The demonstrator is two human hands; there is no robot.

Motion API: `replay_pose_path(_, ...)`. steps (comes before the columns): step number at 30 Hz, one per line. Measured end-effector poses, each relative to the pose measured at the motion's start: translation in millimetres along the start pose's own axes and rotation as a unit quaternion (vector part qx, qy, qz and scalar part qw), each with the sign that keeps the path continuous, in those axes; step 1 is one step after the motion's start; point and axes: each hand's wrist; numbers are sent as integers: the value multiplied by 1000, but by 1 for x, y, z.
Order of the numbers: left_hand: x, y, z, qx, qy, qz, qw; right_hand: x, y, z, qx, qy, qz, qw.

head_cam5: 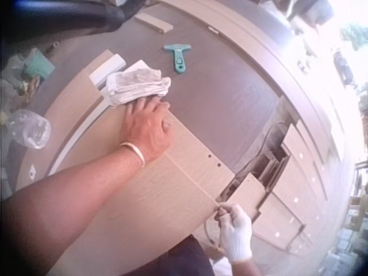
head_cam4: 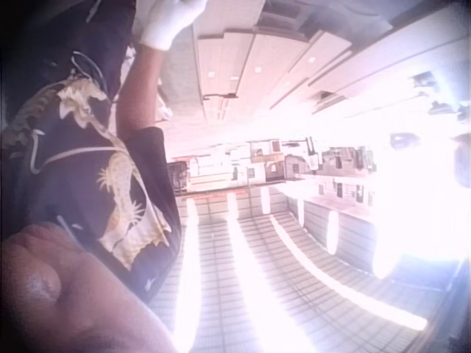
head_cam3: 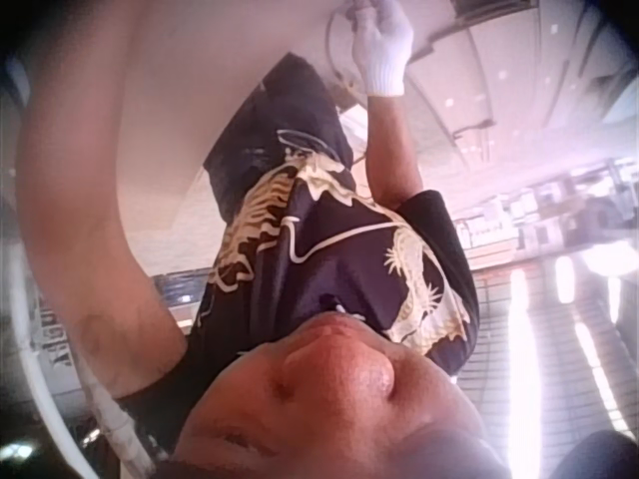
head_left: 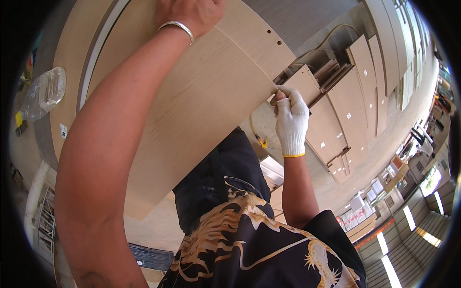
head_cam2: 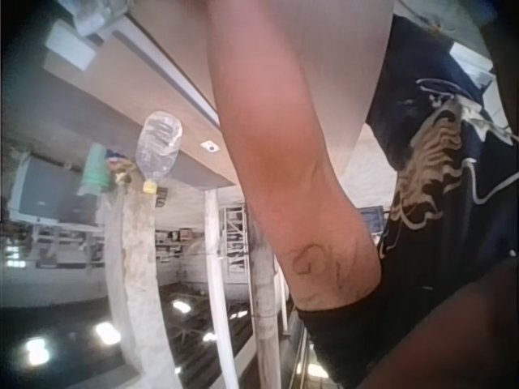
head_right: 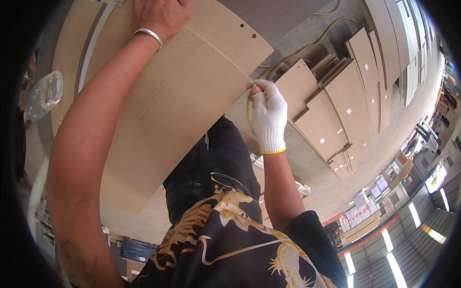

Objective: The person wipes the surfaces of multiple flat wooden panels with a white cloth. They handle each panel individually, wiping both sides and edges, then place them back into a stack. The person also uses a small plastic scraper to remove residue from the edges of some panels.

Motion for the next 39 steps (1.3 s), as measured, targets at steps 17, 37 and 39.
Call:
replay_pose_path(17,0,1,0,-4,-25,14,1000,-2,8,-43,109,-356,65,926)
replay_pose_path(37,0,0,1,-13,-25,30,999,-17,-20,23,187,-141,56,971)
replay_pose_path(39,0,0,2,0,-23,14,1000,-17,-21,25,193,-130,49,971)
Point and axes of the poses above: each hand's wrist, its own y-axis away from the middle knuckle, its own x-axis out of the palm, z = x × y, and after that the axes turned 9 degrees about -x, right-handed
